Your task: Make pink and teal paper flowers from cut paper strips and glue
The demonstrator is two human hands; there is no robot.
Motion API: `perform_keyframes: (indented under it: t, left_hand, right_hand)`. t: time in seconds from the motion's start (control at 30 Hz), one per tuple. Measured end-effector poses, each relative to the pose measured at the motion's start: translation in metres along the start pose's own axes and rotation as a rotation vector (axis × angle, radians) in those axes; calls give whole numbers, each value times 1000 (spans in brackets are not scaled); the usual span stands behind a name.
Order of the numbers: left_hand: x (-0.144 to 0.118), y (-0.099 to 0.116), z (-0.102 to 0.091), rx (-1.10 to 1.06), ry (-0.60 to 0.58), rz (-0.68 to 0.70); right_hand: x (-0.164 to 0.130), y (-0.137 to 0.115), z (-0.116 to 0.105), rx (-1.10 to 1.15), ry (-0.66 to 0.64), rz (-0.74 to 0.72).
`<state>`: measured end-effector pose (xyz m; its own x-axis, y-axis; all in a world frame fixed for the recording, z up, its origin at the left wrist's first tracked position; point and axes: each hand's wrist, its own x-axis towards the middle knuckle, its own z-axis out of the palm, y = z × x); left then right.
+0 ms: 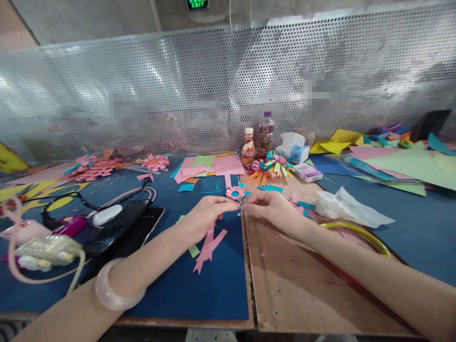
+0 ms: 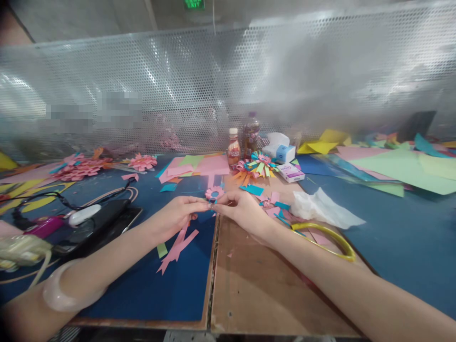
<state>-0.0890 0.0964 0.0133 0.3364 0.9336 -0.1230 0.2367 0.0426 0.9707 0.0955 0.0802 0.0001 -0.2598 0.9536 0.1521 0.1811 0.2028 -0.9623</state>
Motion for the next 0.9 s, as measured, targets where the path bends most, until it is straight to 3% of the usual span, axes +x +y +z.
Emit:
perform_keyframes:
  t: [0.9]
  left_hand:
    - [-3, 4, 2, -8, -10, -4]
  right_hand:
    - [1, -1, 0, -17, 5, -5]
